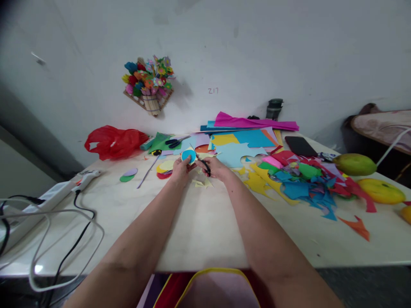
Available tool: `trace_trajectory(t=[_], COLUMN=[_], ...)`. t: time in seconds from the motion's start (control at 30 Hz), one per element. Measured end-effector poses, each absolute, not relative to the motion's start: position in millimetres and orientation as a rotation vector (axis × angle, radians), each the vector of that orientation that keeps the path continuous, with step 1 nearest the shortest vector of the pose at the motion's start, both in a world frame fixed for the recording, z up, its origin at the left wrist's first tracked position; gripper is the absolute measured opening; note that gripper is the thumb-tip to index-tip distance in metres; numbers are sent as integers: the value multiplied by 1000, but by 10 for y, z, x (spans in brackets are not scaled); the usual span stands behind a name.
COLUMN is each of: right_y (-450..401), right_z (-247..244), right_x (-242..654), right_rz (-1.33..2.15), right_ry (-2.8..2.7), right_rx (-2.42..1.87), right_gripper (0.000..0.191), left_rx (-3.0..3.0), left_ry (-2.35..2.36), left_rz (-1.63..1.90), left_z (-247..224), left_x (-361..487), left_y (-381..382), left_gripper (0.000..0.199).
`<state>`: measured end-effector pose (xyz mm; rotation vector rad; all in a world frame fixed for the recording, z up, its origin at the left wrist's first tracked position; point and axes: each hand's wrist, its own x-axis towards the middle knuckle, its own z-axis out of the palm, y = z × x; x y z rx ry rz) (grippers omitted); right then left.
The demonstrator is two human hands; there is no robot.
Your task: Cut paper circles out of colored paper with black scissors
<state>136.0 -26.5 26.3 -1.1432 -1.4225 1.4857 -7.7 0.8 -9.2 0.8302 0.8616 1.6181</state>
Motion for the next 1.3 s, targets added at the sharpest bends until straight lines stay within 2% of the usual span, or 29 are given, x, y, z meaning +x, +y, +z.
trace_trajectory(t=[0.5,0.93,1.3], right_y=[-265,-266,-241], right_z=[283,278,246], right_x=[1377,1403,1414], right_rz=[1518,1474,1472], right_ry=[-1392,-1510,-1501], right_rx=[-1140,-1145,-1144], right_gripper=[13,20,18], left_rx=[860,856,860], left_ry=[839,847,851], left_rz=[1568,1533,1515], left_z=[-123,-74,-52], left_x=[-131,-132,-134], left_y=[42,6,-22], left_gripper=[29,34,30])
